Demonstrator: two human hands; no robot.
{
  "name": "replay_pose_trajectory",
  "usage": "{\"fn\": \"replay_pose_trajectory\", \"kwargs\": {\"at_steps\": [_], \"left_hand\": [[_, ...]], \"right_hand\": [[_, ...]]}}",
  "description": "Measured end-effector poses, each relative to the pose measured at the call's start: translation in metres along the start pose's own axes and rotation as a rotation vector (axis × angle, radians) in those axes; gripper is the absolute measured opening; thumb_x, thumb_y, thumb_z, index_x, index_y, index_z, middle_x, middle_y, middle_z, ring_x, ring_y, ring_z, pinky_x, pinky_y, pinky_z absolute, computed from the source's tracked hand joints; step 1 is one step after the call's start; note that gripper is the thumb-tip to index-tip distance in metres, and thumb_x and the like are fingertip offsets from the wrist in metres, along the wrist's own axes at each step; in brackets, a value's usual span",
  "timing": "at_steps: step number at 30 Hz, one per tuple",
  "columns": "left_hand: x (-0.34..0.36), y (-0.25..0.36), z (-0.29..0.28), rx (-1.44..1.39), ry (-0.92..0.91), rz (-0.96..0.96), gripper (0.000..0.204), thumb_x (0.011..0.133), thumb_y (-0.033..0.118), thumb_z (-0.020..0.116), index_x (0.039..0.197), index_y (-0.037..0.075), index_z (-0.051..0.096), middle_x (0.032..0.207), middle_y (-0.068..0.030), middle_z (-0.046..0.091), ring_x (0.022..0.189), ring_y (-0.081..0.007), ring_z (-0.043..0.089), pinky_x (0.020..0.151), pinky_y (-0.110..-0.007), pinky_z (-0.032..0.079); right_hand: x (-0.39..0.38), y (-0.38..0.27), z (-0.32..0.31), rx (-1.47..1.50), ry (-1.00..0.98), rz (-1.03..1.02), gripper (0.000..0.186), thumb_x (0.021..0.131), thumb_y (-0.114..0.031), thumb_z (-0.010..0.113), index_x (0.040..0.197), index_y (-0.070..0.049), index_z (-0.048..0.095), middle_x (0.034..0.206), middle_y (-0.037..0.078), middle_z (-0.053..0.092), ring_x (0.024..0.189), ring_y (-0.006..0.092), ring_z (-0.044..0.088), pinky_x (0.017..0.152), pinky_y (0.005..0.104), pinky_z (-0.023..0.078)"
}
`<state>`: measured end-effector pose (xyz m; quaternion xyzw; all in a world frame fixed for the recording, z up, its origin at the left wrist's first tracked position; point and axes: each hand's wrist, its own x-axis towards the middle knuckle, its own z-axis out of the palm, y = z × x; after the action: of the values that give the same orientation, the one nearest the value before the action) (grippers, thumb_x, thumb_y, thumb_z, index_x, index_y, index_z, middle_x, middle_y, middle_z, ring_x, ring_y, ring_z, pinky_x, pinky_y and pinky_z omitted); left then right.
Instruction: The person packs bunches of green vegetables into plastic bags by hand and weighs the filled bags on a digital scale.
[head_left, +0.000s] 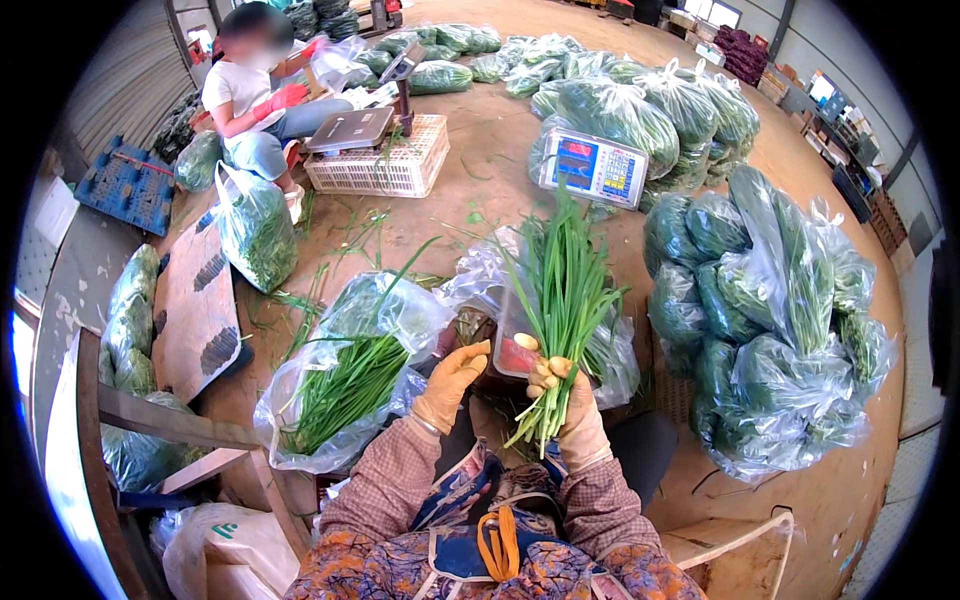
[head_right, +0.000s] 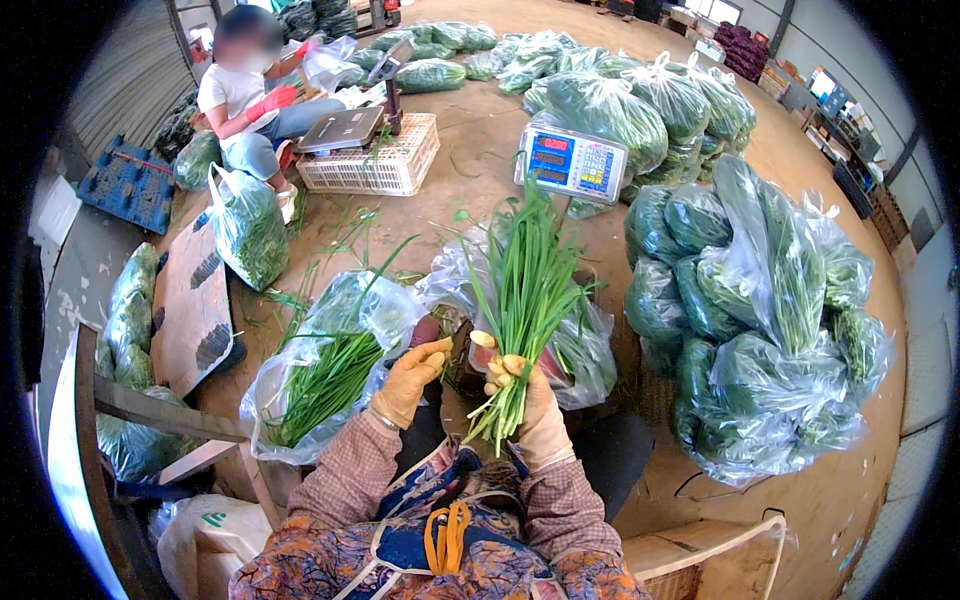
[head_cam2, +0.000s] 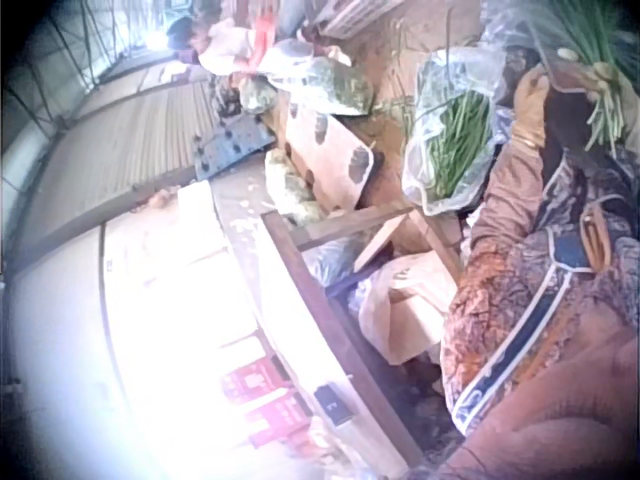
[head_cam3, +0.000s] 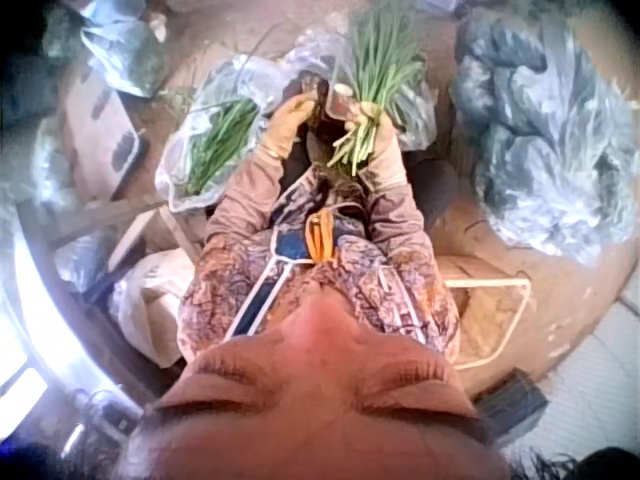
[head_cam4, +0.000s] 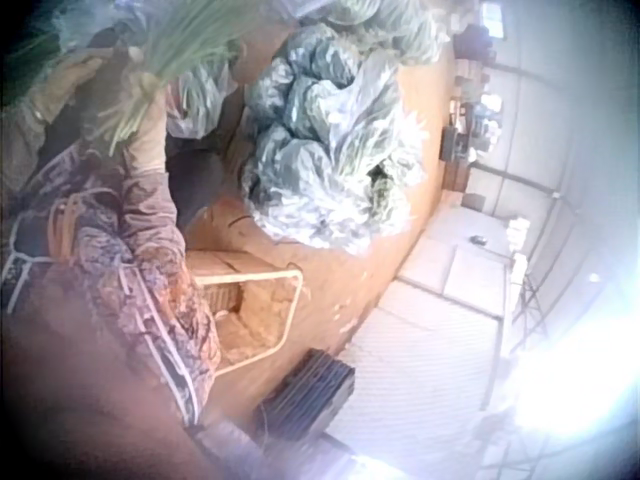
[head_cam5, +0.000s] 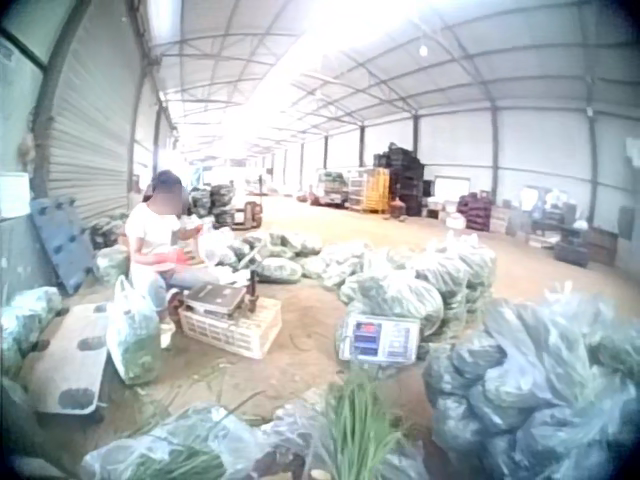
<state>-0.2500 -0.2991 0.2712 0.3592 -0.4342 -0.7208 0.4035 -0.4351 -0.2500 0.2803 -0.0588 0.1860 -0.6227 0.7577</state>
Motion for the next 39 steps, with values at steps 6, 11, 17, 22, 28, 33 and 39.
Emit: {"fn": "replay_pose_trajectory", "kwargs": {"at_steps": [6, 11, 17, 22, 28, 33, 39], "left_hand": [[0.006, 0.002, 0.026, -0.017, -0.047, 0.000, 0.023, 0.090, 0.011, 0.050, 0.110, 0.001, 0.055, 0.105, -0.0038, 0.058, 0.094, -0.0102, 0.053, 0.085, -0.024, 0.042], [0.018, -0.018, 0.032, 0.030, 0.057, 0.061, 0.022, 0.088, 0.009, 0.053, 0.109, 0.001, 0.055, 0.099, -0.0035, 0.059, 0.089, -0.0091, 0.055, 0.081, -0.023, 0.045], [0.059, -0.040, -0.018, 1.222, 0.399, 0.290, 0.115, 0.054, 0.027, 0.080, 0.138, 0.001, 0.005, 0.135, -0.0285, 0.019, 0.125, -0.0426, 0.022, 0.104, -0.044, 0.023], [0.110, -0.034, -0.029, 1.361, 0.530, 0.210, 0.115, 0.056, 0.028, 0.080, 0.138, 0.003, 0.004, 0.137, -0.0264, 0.019, 0.129, -0.0407, 0.017, 0.107, -0.043, 0.018], [0.173, -0.061, -0.121, 1.786, 0.768, 0.408, 0.085, 0.067, 0.021, 0.072, 0.134, 0.004, 0.022, 0.129, -0.0206, 0.038, 0.123, -0.0327, 0.033, 0.102, -0.043, 0.027], [0.203, -0.068, -0.098, 1.347, 0.551, 0.452, 0.077, 0.070, 0.021, 0.068, 0.132, 0.004, 0.026, 0.125, -0.0198, 0.041, 0.118, -0.0315, 0.036, 0.098, -0.043, 0.030], [0.191, -0.053, -0.104, 0.325, 0.134, 0.378, 0.067, 0.074, 0.020, 0.063, 0.129, 0.004, 0.029, 0.121, -0.0189, 0.043, 0.112, -0.0301, 0.041, 0.094, -0.043, 0.034]], "right_hand": [[-0.004, -0.008, -0.014, -0.076, -0.028, 0.065, 0.035, 0.078, -0.015, 0.061, 0.106, 0.003, 0.051, 0.071, 0.002, 0.050, 0.060, 0.0096, 0.045, 0.058, 0.0237, 0.040], [-0.012, -0.012, -0.026, -0.069, -0.020, 0.036, 0.054, 0.078, -0.013, 0.057, 0.122, 0.011, 0.039, 0.069, 0.000, 0.045, 0.059, 0.0076, 0.040, 0.055, 0.0220, 0.033], [-0.024, -0.022, -0.024, -0.259, 0.034, -0.040, 0.052, 0.075, -0.015, 0.059, 0.118, 0.011, 0.044, 0.064, 0.000, 0.044, 0.055, 0.0081, 0.039, 0.052, 0.0221, 0.032], [-0.014, -0.048, -0.012, -0.630, -0.024, 0.025, 0.053, 0.072, -0.004, 0.060, 0.122, -0.001, 0.046, 0.096, 0.011, 0.061, 0.061, 0.0131, 0.054, 0.069, 0.0279, 0.048], [0.024, -0.030, 0.014, -1.058, -0.097, 0.092, 0.037, 0.070, -0.007, 0.069, 0.103, 0.000, 0.054, 0.078, 0.004, 0.060, 0.066, 0.0119, 0.057, 0.063, 0.0260, 0.048], [0.050, -0.028, -0.009, -1.527, -0.148, -0.208, 0.048, 0.073, -0.015, 0.066, 0.115, -0.003, 0.049, 0.093, 0.012, 0.062, 0.083, 0.0205, 0.061, 0.075, 0.0303, 0.047], [0.080, -0.021, 0.004, -1.723, -0.157, -0.266, 0.052, 0.071, -0.019, 0.062, 0.121, -0.011, 0.048, 0.097, 0.016, 0.061, 0.090, 0.0331, 0.059, 0.075, 0.0365, 0.047]]}}
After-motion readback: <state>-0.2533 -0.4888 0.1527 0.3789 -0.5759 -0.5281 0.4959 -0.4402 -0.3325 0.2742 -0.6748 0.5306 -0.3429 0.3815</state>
